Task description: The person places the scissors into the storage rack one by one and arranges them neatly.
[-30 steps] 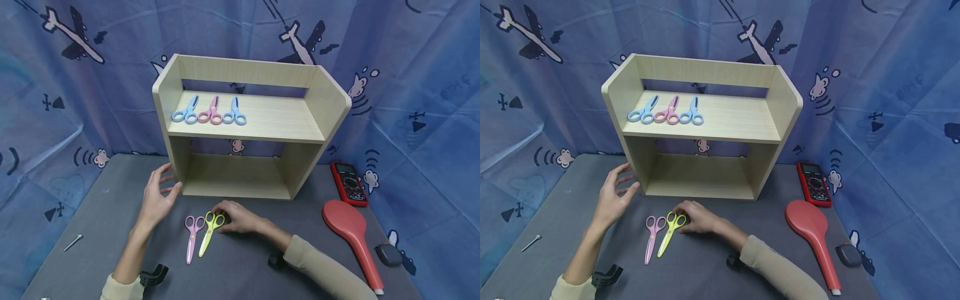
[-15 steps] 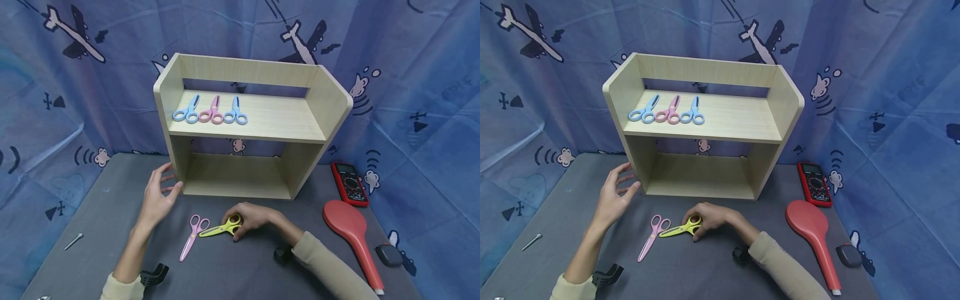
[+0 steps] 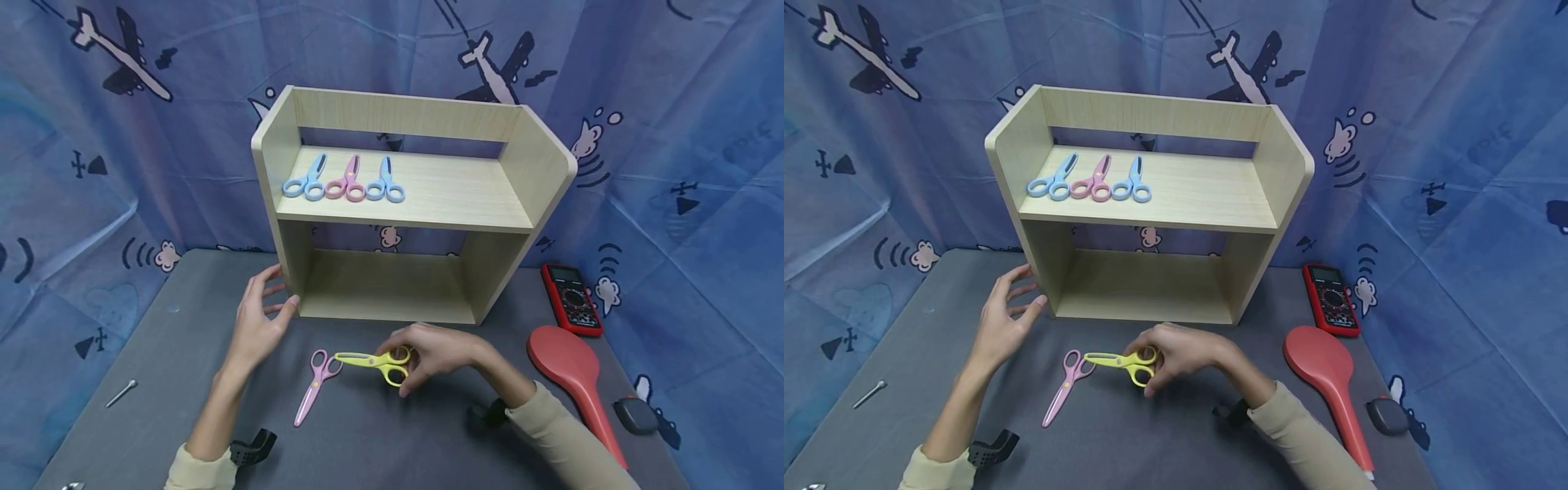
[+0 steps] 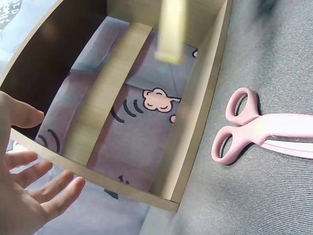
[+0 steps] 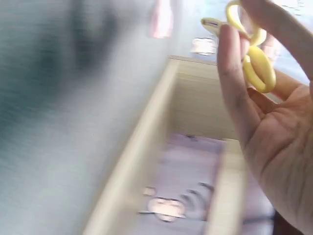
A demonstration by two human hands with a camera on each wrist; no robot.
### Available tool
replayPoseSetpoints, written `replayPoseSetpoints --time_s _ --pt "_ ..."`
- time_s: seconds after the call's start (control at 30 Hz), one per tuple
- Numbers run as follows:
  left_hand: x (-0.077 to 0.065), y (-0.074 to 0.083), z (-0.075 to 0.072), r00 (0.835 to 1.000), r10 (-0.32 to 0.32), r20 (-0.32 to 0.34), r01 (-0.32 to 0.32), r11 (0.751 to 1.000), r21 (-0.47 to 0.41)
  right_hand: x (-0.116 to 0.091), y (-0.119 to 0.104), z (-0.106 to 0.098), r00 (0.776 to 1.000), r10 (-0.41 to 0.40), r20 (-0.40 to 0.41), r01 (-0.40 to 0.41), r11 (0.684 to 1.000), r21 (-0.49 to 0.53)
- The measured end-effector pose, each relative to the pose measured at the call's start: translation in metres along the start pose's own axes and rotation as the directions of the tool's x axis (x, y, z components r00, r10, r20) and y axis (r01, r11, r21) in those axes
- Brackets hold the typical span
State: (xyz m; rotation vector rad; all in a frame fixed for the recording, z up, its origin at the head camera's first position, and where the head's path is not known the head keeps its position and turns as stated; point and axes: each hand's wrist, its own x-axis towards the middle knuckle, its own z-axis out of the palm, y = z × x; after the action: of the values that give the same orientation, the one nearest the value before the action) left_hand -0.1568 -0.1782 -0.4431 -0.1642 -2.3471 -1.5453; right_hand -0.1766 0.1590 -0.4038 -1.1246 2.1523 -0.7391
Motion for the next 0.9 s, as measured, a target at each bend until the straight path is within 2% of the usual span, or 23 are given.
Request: replayPoseSetpoints --time_s 0.1,0.2,0.27,0.33,0.4,0.47,0.57,0.7,0.8,0.9 --pt "0.0 0.001 0.0 1.0 -0.001 0.0 0.001 1.0 -0.002 -0.015 -0.019 -0.017 0.992 -0.081 -0.1 0.078 0.996 -0.03" --pt "0.001 0.002 0.0 1.0 -0.002 0.003 0.002 1.0 -0.002 -0.028 -0.038 -0.037 0.959 -0.167 -0.227 0.154 0.985 -0.073" --pt "0.001 0.002 0.0 1.0 -0.003 0.006 0.003 1.0 -0.001 -0.036 -0.049 -0.052 0.92 -0.228 -0.319 0.201 0.973 -0.116" --pt "0.0 0.002 0.0 1.0 -0.004 0.008 0.004 1.0 0.0 -0.042 -0.059 -0.067 0.868 -0.285 -0.407 0.235 0.957 -0.17" --pt "0.0 0.002 0.0 1.0 -0.004 0.009 0.004 1.0 0.001 -0.047 -0.067 -0.083 0.811 -0.313 -0.494 0.227 0.947 -0.226" --pt "0.0 0.002 0.0 1.0 -0.004 0.011 0.004 1.0 0.0 -0.049 -0.072 -0.099 0.76 -0.306 -0.573 0.18 0.947 -0.266" --pt "0.0 0.002 0.0 1.0 -0.006 0.011 0.006 1.0 0.0 -0.047 -0.074 -0.122 0.693 -0.227 -0.684 0.036 0.959 -0.282" --pt "0.0 0.002 0.0 1.0 -0.009 0.015 0.009 1.0 0.0 -0.036 -0.067 -0.149 0.622 -0.098 -0.777 -0.157 0.956 -0.246" --pt "-0.001 0.003 0.0 1.0 -0.01 0.018 0.01 1.0 0.003 -0.026 -0.059 -0.164 0.604 -0.014 -0.797 -0.255 0.944 -0.21" --pt "-0.001 0.003 -0.001 1.0 -0.011 0.018 0.011 1.0 0.006 -0.017 -0.052 -0.173 0.611 0.045 -0.79 -0.302 0.936 -0.18"
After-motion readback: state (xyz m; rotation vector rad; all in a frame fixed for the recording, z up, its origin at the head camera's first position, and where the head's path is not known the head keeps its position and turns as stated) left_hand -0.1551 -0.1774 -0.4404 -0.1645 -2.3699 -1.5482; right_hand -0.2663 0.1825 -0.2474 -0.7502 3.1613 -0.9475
